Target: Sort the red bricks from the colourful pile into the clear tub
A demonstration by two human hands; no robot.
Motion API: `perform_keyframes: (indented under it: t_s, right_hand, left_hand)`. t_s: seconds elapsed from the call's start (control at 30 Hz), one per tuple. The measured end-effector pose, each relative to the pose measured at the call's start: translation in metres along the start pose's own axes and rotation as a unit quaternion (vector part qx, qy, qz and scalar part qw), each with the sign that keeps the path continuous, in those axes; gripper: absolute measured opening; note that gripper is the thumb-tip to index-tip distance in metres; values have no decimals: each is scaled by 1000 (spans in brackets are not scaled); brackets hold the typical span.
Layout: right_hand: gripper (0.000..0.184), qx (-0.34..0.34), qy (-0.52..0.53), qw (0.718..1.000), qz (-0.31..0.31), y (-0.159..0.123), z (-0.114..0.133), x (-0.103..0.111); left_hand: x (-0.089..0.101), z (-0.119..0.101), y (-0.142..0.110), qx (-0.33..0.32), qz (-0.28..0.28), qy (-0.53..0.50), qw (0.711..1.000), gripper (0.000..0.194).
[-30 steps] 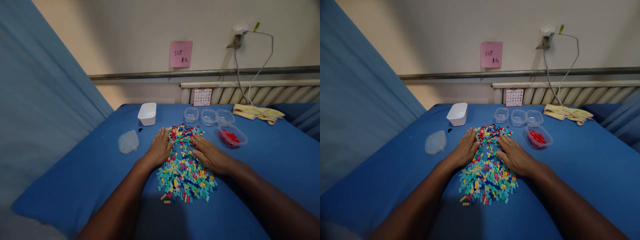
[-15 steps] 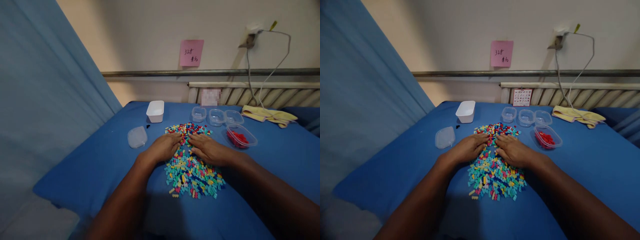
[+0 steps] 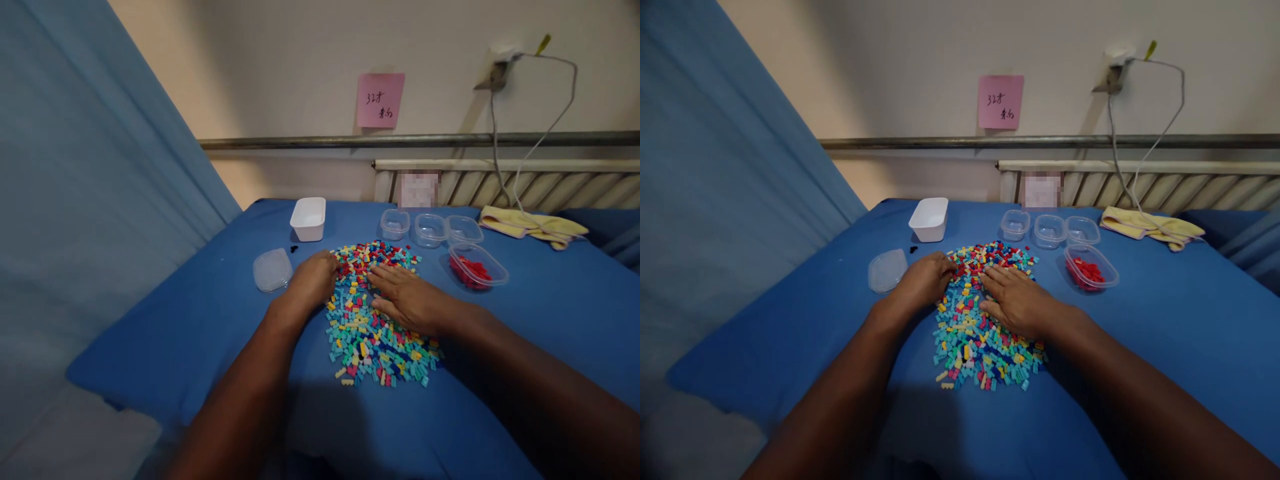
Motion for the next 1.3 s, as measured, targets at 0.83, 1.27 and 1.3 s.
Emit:
perform_keyframes:
  t_s: [0.83,1.27,1.3]
  right_hand:
    - [82,12,108,994,-5,-71,21,4]
    - [83,-6,112,992,-50,-107,6,-5]
    - [83,-9,107,993,-49,-110,8,-4]
  left_hand:
    - [1,-47,-28,-157,57,-23,986,29]
    - [-2,-57,-117,-37,120,-22,992,81]
    - [-1,-59,-117,-30,117,-18,993,82]
Point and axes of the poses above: each hand's wrist, its own y-axis towards the middle knuckle, its own x-axis out of the back of the hand, z = x × y, the point moved 3 cm from there along y, towards the middle knuckle, and after that the axes turned 7 degrees about -z, right-handed, at the moved point
